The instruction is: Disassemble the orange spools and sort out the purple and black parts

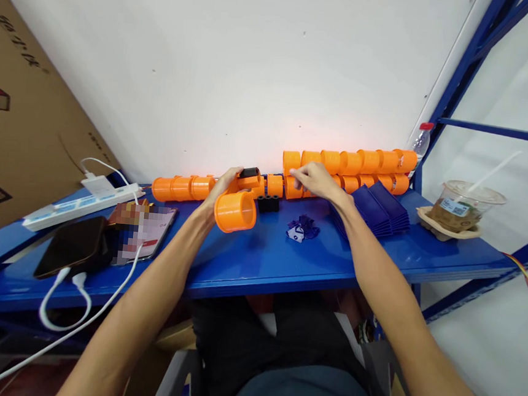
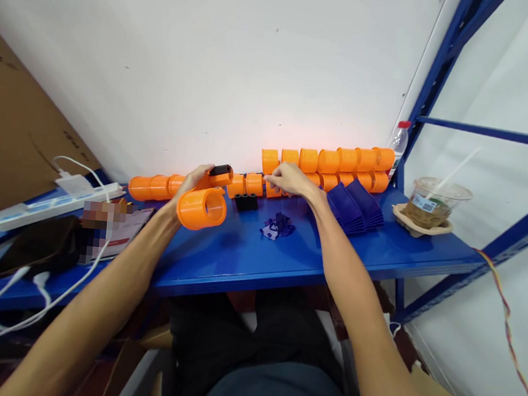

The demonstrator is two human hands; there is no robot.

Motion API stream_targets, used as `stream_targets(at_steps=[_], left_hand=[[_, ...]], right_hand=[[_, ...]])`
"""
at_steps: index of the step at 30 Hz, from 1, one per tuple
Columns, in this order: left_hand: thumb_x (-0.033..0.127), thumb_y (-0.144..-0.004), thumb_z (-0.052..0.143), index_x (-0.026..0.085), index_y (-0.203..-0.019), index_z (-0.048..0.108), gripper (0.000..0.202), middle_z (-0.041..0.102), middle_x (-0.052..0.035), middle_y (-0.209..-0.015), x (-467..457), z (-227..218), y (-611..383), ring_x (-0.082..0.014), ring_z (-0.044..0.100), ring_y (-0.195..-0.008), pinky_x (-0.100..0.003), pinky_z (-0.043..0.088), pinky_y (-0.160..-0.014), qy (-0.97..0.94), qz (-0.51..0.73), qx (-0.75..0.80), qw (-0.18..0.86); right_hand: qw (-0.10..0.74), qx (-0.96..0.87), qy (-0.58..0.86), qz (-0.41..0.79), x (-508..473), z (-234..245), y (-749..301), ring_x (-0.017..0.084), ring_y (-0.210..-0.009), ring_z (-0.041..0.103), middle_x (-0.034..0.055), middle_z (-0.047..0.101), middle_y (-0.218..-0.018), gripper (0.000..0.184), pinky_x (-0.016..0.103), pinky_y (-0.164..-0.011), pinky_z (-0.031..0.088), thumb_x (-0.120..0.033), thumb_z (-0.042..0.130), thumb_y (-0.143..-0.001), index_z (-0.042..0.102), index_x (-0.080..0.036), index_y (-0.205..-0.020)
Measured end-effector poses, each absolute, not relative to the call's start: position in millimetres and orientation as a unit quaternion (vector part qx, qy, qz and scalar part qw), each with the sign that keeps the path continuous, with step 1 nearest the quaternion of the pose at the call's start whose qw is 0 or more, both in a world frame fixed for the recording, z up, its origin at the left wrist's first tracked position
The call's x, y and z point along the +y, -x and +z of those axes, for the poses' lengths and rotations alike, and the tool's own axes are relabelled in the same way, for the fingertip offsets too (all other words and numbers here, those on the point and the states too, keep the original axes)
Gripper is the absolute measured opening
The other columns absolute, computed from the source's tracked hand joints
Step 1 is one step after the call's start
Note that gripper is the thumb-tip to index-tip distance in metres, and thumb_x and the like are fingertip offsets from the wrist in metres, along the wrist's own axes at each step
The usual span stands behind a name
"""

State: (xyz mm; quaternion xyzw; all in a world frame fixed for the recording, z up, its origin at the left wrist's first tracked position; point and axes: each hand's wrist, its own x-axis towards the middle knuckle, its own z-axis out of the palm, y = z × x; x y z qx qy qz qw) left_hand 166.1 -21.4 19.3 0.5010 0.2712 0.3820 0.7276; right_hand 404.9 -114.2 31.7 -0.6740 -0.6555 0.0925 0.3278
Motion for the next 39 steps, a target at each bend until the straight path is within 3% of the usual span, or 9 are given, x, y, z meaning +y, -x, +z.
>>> stream_targets(at_steps=[4, 9, 17, 21, 25, 28, 33, 39], left_hand=[[0.039, -0.092, 0.060, 0.015, -0.096, 0.064, 0.025, 0.063, -0.0025, -0.062, -25, 20, -164, -0.0135, 0.054, -0.045, -0.024, 0.045, -0.045, -0.511, 0.362, 0.274, 0.730], [0.031, -0.093, 0.060, 0.013, -0.094, 0.066, 0.019, 0.067, -0.0039, -0.069, -30, 19, -168, -0.0126, 0.058, -0.050, -0.022, 0.049, -0.049, -0.498, 0.378, 0.250, 0.739], [0.026, -0.096, 0.063, 0.016, -0.082, 0.063, 0.017, 0.061, -0.0001, -0.063, -37, 14, -178, -0.0098, 0.052, -0.044, -0.021, 0.045, -0.047, -0.489, 0.387, 0.262, 0.737], [0.034, -0.098, 0.065, 0.015, -0.088, 0.067, 0.022, 0.063, -0.0020, -0.064, -34, 11, -178, -0.0110, 0.054, -0.046, -0.022, 0.047, -0.049, -0.497, 0.369, 0.248, 0.745], [0.048, -0.099, 0.060, 0.013, -0.109, 0.070, 0.037, 0.075, -0.0113, -0.081, -27, 17, -168, -0.0199, 0.069, -0.064, -0.029, 0.058, -0.060, -0.469, 0.386, 0.228, 0.761], [0.052, -0.096, 0.062, 0.015, -0.118, 0.069, 0.043, 0.075, -0.0115, -0.081, -23, 24, -159, -0.0242, 0.073, -0.071, -0.033, 0.062, -0.066, -0.423, 0.443, 0.235, 0.755], [0.054, -0.088, 0.071, 0.018, -0.126, 0.067, 0.052, 0.073, -0.0083, -0.075, -16, 27, -153, -0.0232, 0.073, -0.070, -0.031, 0.062, -0.067, -0.402, 0.496, 0.229, 0.735], [0.056, -0.089, 0.070, 0.020, -0.126, 0.067, 0.052, 0.074, -0.0089, -0.078, -18, 26, -157, -0.0253, 0.074, -0.075, -0.032, 0.062, -0.068, -0.413, 0.480, 0.245, 0.734]], right_hand=[[0.448, -0.654, 0.608, -0.043, -103, 22, -373, 0.018, -0.084, 0.066, 0.0055, 0.076, -0.092, 0.019, 0.030, -0.084, 0.049, -0.025, 0.055, -0.097, 0.072, -0.018, -0.092], [0.448, -0.674, 0.586, -0.046, -106, 14, -334, 0.018, -0.086, 0.061, 0.0059, 0.070, -0.108, 0.012, 0.030, -0.087, 0.047, -0.029, 0.063, -0.095, 0.069, -0.020, -0.099], [0.470, -0.649, 0.597, -0.049, -113, 15, -318, 0.018, -0.086, 0.058, 0.0056, 0.063, -0.106, 0.006, 0.031, -0.085, 0.047, -0.026, 0.064, -0.093, 0.065, -0.021, -0.091], [0.462, -0.633, 0.620, -0.024, -125, 33, -313, 0.021, -0.096, 0.060, 0.0068, 0.065, -0.107, 0.008, 0.031, -0.088, 0.045, -0.024, 0.058, -0.094, 0.065, -0.020, -0.096], [0.456, -0.594, 0.662, -0.040, -138, 54, -327, 0.024, -0.103, 0.058, 0.0088, 0.065, -0.112, 0.020, 0.033, -0.087, 0.043, -0.025, 0.053, -0.095, 0.064, -0.019, -0.111], [0.427, -0.587, 0.686, -0.054, -137, 54, -353, 0.023, -0.095, 0.060, 0.0102, 0.068, -0.108, 0.027, 0.033, -0.084, 0.044, -0.019, 0.054, -0.090, 0.064, -0.017, -0.115], [0.271, -0.669, 0.692, -0.014, -113, 21, -384, 0.025, -0.093, 0.062, 0.0114, 0.072, -0.104, 0.034, 0.031, -0.077, 0.042, -0.009, 0.062, -0.077, 0.067, -0.015, -0.110], [0.194, -0.704, 0.683, 0.017, -96, -3, -378, 0.024, -0.094, 0.064, 0.0126, 0.073, -0.107, 0.034, 0.028, -0.076, 0.042, -0.003, 0.059, -0.077, 0.067, -0.013, -0.108]])
